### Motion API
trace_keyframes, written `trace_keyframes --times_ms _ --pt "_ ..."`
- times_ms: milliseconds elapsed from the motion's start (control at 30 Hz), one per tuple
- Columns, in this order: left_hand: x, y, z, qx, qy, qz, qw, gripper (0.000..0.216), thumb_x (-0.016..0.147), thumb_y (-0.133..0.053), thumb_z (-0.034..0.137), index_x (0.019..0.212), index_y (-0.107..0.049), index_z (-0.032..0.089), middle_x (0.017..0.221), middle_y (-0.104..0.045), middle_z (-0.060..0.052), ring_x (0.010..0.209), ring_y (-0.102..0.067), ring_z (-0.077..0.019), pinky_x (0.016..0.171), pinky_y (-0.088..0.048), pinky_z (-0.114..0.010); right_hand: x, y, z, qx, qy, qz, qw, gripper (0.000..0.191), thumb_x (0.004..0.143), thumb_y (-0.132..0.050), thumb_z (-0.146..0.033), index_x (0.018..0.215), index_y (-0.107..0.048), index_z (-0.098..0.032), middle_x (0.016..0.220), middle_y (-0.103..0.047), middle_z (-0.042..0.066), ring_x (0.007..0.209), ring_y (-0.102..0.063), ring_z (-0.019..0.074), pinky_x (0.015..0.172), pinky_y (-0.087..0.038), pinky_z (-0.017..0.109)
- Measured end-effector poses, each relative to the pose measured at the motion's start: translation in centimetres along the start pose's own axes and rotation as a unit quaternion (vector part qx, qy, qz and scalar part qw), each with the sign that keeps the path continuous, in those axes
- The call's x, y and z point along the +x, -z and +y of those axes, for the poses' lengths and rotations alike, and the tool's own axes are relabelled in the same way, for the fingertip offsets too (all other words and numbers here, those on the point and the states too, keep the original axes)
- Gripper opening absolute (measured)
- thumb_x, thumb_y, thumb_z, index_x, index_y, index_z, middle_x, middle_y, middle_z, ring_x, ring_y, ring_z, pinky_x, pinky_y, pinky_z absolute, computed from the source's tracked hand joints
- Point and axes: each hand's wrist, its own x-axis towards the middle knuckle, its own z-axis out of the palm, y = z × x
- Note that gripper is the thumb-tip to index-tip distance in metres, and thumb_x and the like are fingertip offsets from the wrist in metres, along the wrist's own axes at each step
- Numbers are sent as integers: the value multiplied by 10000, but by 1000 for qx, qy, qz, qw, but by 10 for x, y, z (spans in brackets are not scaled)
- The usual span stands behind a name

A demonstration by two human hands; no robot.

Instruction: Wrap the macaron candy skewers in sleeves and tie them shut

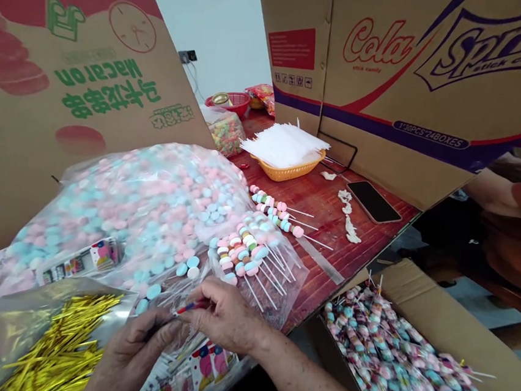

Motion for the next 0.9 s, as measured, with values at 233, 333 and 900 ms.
trace_keyframes --times_ms 233,333,900 --pt "9 -4 -3 27 -58 32 997 128 819 -518 286 826 -631 225 700 -660 30 623 -603 -113 568 -478 -177 4 -4 6 -73 18 83 994 326 847 -445 -306 556 -384 -171 552 -375 -48 539 -366 77 510 -289 199" --pt "9 -2 -8 48 -73 58 995 123 812 -524 269 754 -621 220 620 -633 43 539 -574 -102 497 -444 -168 14 15 17 -176 18 106 978 396 883 -379 -310 513 -362 -172 501 -360 -51 492 -365 70 474 -287 190" --pt "-22 58 -14 80 -63 137 985 243 862 -432 260 901 -661 190 848 -706 -41 778 -623 -149 793 -450 -292 8 164 35 -491 84 148 854 209 840 -484 -268 907 -649 -158 823 -668 121 693 -615 141 620 -435 249"
